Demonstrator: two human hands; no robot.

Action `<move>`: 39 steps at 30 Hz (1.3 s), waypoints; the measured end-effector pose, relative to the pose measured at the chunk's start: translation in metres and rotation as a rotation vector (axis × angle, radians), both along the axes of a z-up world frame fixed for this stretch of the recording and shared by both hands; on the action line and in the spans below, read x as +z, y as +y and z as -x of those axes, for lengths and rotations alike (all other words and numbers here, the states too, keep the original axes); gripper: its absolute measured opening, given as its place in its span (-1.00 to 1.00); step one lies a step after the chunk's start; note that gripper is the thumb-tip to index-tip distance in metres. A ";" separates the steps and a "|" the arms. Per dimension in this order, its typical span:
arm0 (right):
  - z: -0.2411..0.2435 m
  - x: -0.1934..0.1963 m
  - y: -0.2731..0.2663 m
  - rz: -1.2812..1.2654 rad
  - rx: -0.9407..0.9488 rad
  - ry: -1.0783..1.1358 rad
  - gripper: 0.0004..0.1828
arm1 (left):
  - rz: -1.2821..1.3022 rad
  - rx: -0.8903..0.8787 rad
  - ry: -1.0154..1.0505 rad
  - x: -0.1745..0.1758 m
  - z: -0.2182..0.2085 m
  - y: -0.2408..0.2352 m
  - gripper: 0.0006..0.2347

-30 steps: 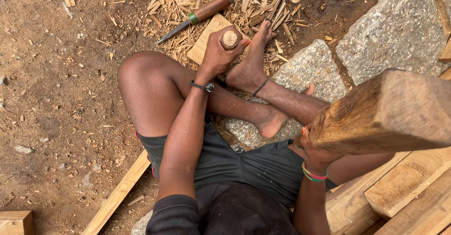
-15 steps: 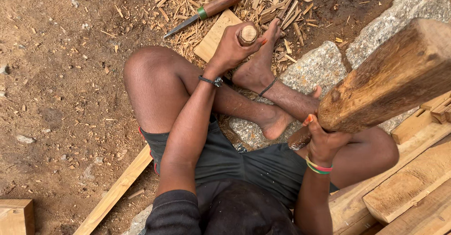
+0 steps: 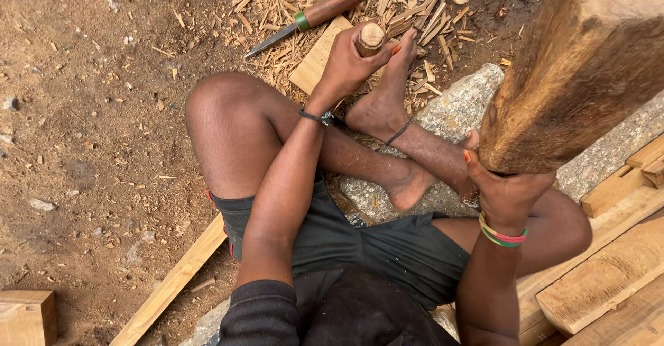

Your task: The person sits cross-legged on the ground and uses a wooden mallet to strike a chisel held against a small piece of wood. They repeatedly adjust the chisel and wood, striking the chisel to carve the wood and produce shavings.

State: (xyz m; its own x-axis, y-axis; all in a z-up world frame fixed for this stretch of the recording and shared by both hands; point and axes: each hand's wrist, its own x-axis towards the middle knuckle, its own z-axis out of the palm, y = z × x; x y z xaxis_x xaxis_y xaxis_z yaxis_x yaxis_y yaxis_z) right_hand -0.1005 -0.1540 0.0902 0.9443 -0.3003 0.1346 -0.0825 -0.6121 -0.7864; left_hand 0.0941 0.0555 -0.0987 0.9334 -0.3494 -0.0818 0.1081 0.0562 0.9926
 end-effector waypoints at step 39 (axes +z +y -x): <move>-0.078 0.048 0.021 0.523 0.216 0.148 0.08 | 0.026 -0.038 -0.024 -0.009 0.036 -0.006 -0.72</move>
